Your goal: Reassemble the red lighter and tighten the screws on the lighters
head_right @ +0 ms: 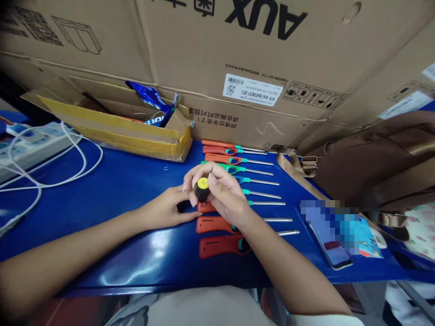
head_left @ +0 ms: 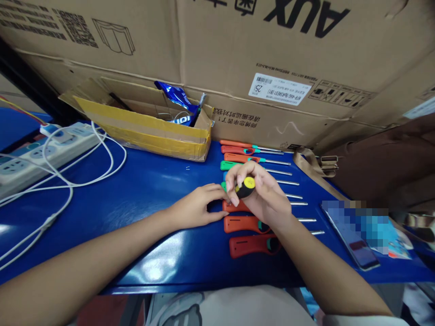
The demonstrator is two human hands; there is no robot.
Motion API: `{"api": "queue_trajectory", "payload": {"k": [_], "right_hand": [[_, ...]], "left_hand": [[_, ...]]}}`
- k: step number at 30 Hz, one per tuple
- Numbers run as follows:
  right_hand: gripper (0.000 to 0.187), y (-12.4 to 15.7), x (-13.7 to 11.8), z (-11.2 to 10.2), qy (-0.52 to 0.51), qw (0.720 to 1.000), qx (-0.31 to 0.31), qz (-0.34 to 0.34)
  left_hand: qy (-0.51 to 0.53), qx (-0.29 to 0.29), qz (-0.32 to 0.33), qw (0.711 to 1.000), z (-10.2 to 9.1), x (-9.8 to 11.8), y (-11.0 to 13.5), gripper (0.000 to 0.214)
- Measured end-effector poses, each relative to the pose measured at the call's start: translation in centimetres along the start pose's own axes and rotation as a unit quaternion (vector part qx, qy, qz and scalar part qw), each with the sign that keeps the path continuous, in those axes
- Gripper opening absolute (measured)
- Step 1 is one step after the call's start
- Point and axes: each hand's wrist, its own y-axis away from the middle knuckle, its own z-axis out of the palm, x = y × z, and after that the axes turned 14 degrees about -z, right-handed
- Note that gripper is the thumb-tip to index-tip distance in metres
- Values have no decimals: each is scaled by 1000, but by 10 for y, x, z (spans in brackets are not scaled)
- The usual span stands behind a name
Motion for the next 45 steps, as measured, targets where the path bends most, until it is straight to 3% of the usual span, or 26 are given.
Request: {"api": "queue_trajectory", "payload": {"k": [2, 9, 13, 18, 22, 27, 31, 38, 42, 45], "right_hand": [[31, 0, 1, 0, 15, 1000, 7, -5], [22, 0, -1, 0, 11, 1000, 18, 8], [30, -1, 0, -1, 16, 1000, 16, -1], [19, 0, 0, -2, 4, 1000, 6, -7], [35, 1, 2, 0, 19, 1000, 5, -6], [19, 0, 2, 0, 9, 999, 25, -19], [33, 1, 4, -2, 36, 999, 8, -31], [17, 1, 4, 1, 29, 999, 21, -38], [39, 2, 5, 2, 38, 999, 12, -34], [33, 2, 6, 0, 27, 999, 30, -30]], "left_hand": [[0, 1, -1, 1000, 0, 0, 0, 20], [1, -2, -5, 1000, 0, 0, 0, 19], [6, 3, 3, 1000, 0, 0, 0, 20], [2, 1, 7, 1000, -1, 1, 1, 16], [-3, 5, 14, 1000, -1, 0, 1, 20], [-5, 0, 3, 1000, -1, 1, 0, 17], [-8, 5, 9, 1000, -1, 1, 0, 19], [-12, 15, 11, 1000, 0, 2, 0, 17], [-9, 27, 17, 999, 0, 2, 0, 18], [-11, 20, 12, 1000, 0, 3, 0, 16]]}}
